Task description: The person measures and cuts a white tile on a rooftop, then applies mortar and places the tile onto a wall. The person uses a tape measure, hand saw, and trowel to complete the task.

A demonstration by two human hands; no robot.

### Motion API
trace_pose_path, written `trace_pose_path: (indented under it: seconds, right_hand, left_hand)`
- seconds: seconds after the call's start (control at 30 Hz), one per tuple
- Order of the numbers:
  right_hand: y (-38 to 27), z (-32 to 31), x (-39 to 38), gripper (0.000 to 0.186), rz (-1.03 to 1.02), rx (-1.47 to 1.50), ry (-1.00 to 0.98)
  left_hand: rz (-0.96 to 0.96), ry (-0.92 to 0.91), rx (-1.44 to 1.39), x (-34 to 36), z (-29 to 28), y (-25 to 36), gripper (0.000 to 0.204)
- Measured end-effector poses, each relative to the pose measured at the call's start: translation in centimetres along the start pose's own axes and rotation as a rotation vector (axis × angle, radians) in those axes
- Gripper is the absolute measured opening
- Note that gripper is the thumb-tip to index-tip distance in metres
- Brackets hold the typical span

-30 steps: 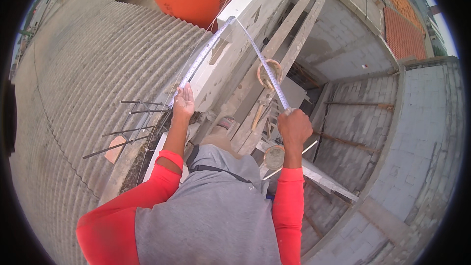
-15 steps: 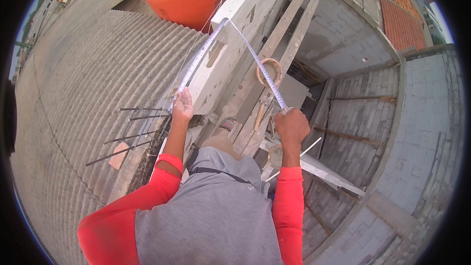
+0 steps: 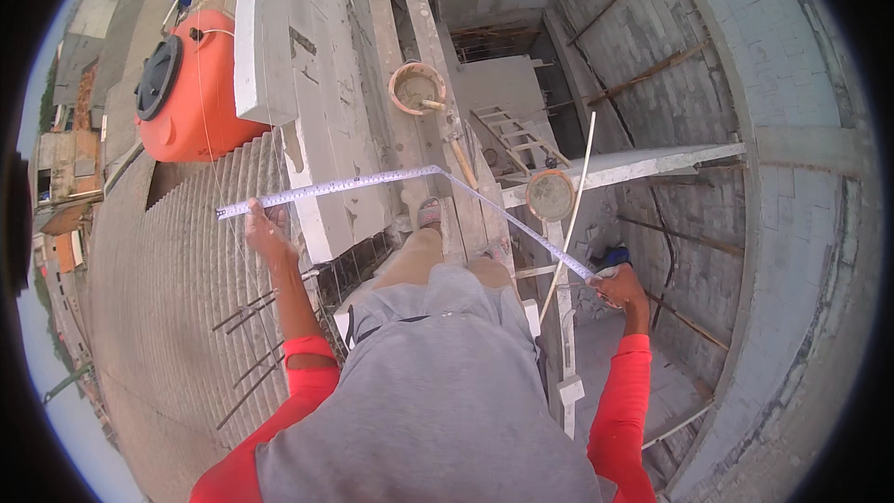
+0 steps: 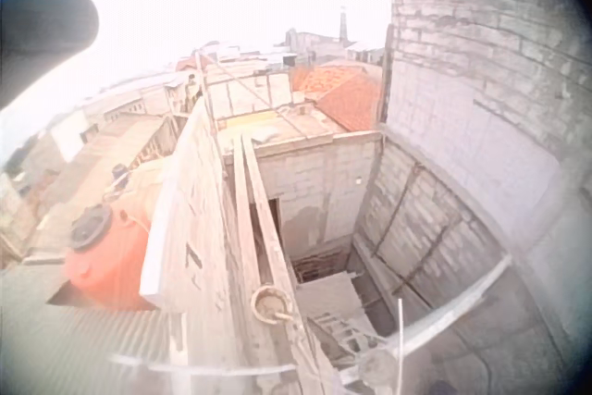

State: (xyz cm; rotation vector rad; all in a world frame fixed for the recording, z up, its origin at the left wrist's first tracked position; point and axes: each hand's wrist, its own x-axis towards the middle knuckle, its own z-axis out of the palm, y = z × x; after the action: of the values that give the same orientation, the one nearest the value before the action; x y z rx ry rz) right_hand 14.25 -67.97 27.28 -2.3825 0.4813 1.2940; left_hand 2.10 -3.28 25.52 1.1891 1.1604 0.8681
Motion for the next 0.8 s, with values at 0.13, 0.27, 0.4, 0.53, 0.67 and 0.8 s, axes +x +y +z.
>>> trace_pose_path:
  seconds: [0.13,0.27,0.4,0.53,0.67,0.8]
  right_hand:
    - [12.3,1.2,-4.3,0.034,0.029,0.110,-0.275]
    - [20.0,5.2,-9.2,0.034,0.007,0.394,-0.523]
    - [23.4,10.3,-13.3,0.037,0.020,0.620,-0.530]
    - [23.5,14.8,-14.9,0.034,-0.052,0.721,-0.419]
    - [21.0,18.1,-13.9,0.041,-0.146,0.890,-0.349]
    - [16.4,19.8,-11.2,0.039,-0.115,1.042,-0.235]
  left_hand:
    - [0.021,-0.243,0.124,1.6,6.4,1.8,0.036]
    - [0.065,-0.492,0.268,3.1,15.0,2.4,0.029]
    - [0.109,-0.612,0.441,2.1,23.7,1.5,0.028]
    - [0.105,-0.839,0.563,-2.4,30.6,0.1,0.031]
    - [0.160,-0.979,0.817,-10.7,33.6,-1.1,0.036]
    - [0.098,-1.293,0.806,-22.6,31.1,-4.6,0.044]
